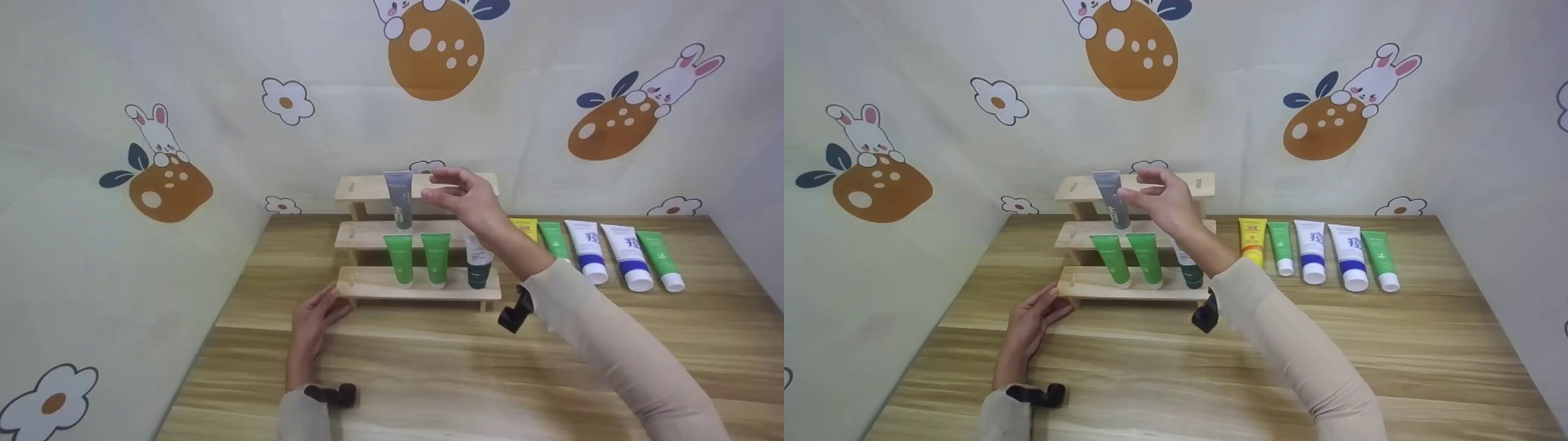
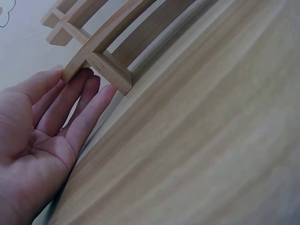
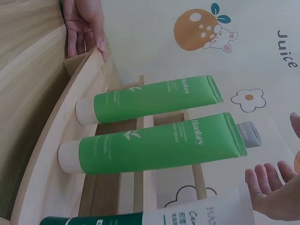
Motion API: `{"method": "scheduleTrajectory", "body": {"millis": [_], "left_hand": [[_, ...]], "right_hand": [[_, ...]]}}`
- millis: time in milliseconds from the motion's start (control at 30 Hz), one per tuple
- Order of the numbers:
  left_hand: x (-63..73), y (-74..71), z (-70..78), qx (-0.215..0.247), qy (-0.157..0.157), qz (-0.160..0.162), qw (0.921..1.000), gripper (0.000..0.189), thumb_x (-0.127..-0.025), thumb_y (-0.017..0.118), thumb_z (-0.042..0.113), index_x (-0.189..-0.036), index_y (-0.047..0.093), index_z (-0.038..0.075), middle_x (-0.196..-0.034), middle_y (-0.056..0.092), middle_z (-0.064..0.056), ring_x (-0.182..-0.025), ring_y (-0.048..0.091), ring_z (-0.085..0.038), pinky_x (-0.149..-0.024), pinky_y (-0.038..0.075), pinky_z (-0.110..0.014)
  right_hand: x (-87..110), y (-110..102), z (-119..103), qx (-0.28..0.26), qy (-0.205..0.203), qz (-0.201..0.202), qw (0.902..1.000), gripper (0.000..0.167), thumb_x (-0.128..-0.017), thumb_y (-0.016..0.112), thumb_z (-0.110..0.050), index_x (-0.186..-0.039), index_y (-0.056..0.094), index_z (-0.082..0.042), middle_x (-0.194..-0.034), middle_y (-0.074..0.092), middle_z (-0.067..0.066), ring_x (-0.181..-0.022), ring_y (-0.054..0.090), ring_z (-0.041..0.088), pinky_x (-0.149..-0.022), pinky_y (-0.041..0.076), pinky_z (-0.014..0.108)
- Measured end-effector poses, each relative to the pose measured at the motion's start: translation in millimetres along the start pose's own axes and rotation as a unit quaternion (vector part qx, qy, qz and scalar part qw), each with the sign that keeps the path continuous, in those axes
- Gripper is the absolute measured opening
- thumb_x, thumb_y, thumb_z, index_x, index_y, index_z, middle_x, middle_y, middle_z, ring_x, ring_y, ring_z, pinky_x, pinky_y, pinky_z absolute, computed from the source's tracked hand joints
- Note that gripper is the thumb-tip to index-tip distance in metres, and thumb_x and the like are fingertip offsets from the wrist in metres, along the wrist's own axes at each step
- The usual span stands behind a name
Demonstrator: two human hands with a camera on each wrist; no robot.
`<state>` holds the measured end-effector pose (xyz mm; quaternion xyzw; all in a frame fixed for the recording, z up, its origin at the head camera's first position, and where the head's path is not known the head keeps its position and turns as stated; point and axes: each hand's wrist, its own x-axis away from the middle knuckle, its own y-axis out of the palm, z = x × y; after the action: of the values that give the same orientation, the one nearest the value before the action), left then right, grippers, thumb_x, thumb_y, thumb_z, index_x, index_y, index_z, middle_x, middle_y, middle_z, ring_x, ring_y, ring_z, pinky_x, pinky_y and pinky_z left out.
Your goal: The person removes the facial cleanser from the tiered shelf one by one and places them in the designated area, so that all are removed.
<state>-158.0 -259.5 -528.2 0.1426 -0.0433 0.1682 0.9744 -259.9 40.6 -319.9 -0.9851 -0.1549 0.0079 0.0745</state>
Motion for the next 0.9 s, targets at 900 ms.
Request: {"method": "scheduleTrajectory", "body": {"millis": [900], "left_hand": [[0.0, -0.5, 0.8, -0.008, -0.013, 0.002, 0.9999, 0.045, -0.098, 0.066, 0.013, -0.136, 0.055, -0.009, -0.133, 0.063, -0.019, -0.103, 0.072, -0.016, -0.095, 0.064, -0.038]], "right_hand": [[-47.4, 27, -9, 0.022, 0.110, -0.011, 0.9937, 0.050, -0.088, 0.079, -0.020, -0.133, 0.060, -0.011, -0.135, 0.061, 0.007, -0.124, 0.059, 0.023, -0.110, 0.055, 0.036]]}}
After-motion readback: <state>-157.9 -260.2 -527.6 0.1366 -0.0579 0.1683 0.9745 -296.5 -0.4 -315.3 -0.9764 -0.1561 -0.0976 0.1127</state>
